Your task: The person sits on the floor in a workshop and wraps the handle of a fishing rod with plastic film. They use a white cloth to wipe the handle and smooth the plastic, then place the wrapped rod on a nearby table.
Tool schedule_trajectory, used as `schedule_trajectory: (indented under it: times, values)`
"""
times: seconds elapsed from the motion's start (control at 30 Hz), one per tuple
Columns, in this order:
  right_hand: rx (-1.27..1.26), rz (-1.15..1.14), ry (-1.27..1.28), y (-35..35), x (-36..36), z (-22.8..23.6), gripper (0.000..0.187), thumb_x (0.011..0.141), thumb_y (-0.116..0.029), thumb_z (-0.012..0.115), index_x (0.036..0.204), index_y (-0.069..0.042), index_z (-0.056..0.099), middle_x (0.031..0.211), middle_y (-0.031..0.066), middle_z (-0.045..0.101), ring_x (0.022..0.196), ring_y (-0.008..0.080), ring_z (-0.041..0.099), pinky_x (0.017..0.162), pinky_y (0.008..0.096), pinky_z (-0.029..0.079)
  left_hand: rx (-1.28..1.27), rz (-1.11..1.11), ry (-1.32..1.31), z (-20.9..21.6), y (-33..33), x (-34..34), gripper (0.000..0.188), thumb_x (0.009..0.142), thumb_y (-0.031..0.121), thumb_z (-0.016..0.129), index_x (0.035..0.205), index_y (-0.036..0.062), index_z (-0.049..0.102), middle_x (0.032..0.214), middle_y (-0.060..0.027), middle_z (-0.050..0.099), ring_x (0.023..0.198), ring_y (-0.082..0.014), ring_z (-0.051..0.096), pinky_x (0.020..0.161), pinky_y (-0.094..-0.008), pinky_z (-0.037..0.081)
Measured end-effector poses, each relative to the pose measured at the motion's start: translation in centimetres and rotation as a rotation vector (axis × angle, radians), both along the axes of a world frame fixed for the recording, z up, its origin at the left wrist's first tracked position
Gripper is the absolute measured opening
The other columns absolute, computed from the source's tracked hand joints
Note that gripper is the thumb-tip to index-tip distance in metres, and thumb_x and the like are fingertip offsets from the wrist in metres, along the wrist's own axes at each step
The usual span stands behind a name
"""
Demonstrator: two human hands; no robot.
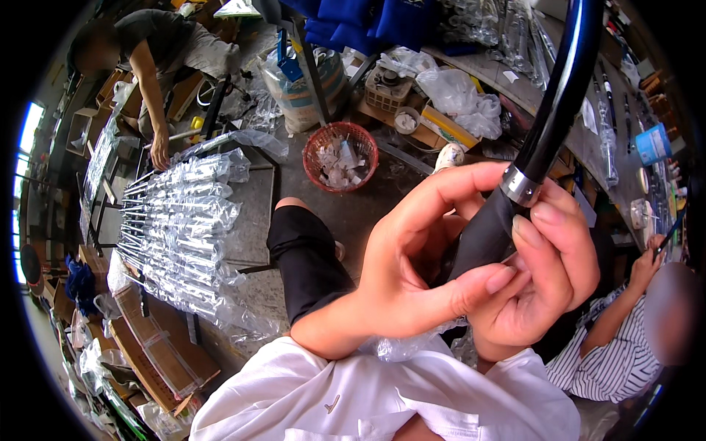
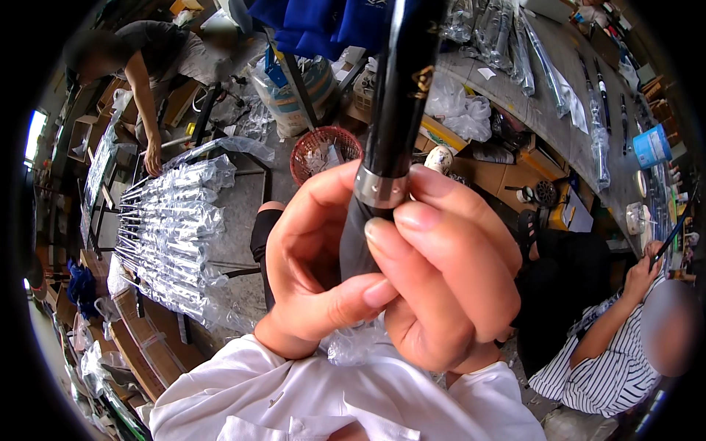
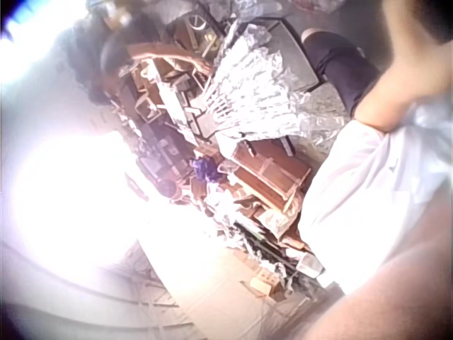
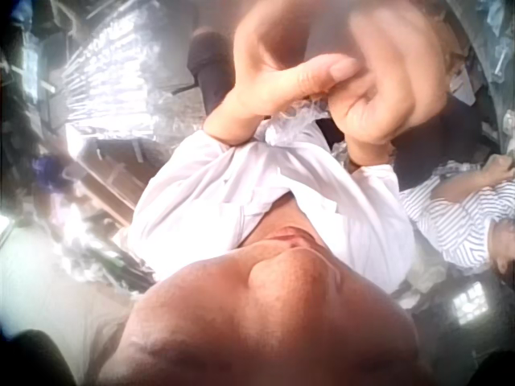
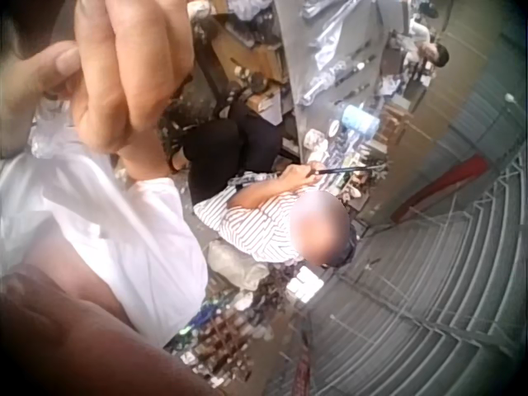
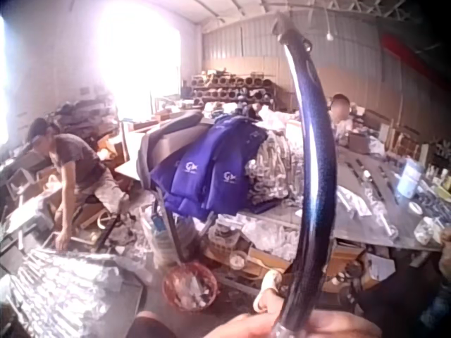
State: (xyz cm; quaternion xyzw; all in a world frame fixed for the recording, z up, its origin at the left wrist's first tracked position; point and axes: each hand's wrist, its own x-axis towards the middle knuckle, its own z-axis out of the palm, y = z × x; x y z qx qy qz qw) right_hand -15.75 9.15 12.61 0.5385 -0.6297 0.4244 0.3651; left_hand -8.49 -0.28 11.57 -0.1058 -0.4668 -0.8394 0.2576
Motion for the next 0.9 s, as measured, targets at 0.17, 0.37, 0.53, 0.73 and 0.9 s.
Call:
schedule_trajectory:
  times: [0.17,0.37,0.53,0.73,0.9]
  values:
    - [0.047,0.092,-0.019,0.1,-0.6,0.3,0.017,0.089,-0.010,0.049,0.100,0.003,0.052,0.101,0.0155,0.049,0.087,0.0302,0.059,0.074,0.0379,0.052,0.051,-0.093,0.009,-0.7,-0.4,-0.3,0.070,0.073,0.002,0.071,0.133,-0.0064,0.035,0.122,-0.0116,0.046,0.109,-0.0165,0.049,0.095,-0.0286,0.038]
    - [-0.098,0.178,-0.285,0.4,-0.6,-0.9,0.019,0.083,-0.006,0.051,0.100,0.003,0.055,0.099,0.0180,0.055,0.077,0.0272,0.061,0.070,0.0364,0.052,0.160,-0.161,-0.018,-0.8,0.1,-0.7,0.071,0.071,0.001,0.073,0.133,-0.0053,0.036,0.121,-0.0097,0.047,0.112,-0.0163,0.047,0.097,-0.0289,0.035]
    - [-0.024,0.149,-0.370,0.3,0.2,-1.2,0.034,0.080,-0.004,0.051,0.112,0.006,0.054,0.103,0.0202,0.054,0.088,0.0276,0.056,0.078,0.0341,0.047,0.130,0.006,-0.112,-0.4,-0.2,-0.5,0.063,0.073,0.002,0.073,0.127,-0.0041,0.040,0.114,-0.0086,0.053,0.105,-0.0150,0.051,0.092,-0.0284,0.040]
    - [-0.018,0.263,-0.577,0.1,0.8,-1.3,0.043,0.086,-0.021,0.050,0.117,0.009,0.048,0.117,0.0219,0.045,0.102,0.0262,0.051,0.086,0.0348,0.043,0.039,0.120,-0.081,-0.9,-0.1,-0.6,0.058,0.072,-0.001,0.072,0.119,-0.0005,0.038,0.102,-0.0099,0.056,0.095,-0.0148,0.057,0.081,-0.0270,0.047]
    - [0.003,0.197,-0.582,-0.5,1.2,-0.9,0.034,0.082,-0.005,0.058,0.111,0.009,0.049,0.114,0.0197,0.046,0.099,0.0219,0.052,0.084,0.0309,0.044,-0.143,0.331,-0.107,-1.0,0.1,-0.8,0.056,0.073,0.002,0.072,0.116,0.0022,0.035,0.099,-0.0088,0.050,0.088,-0.0124,0.056,0.077,-0.0258,0.048]
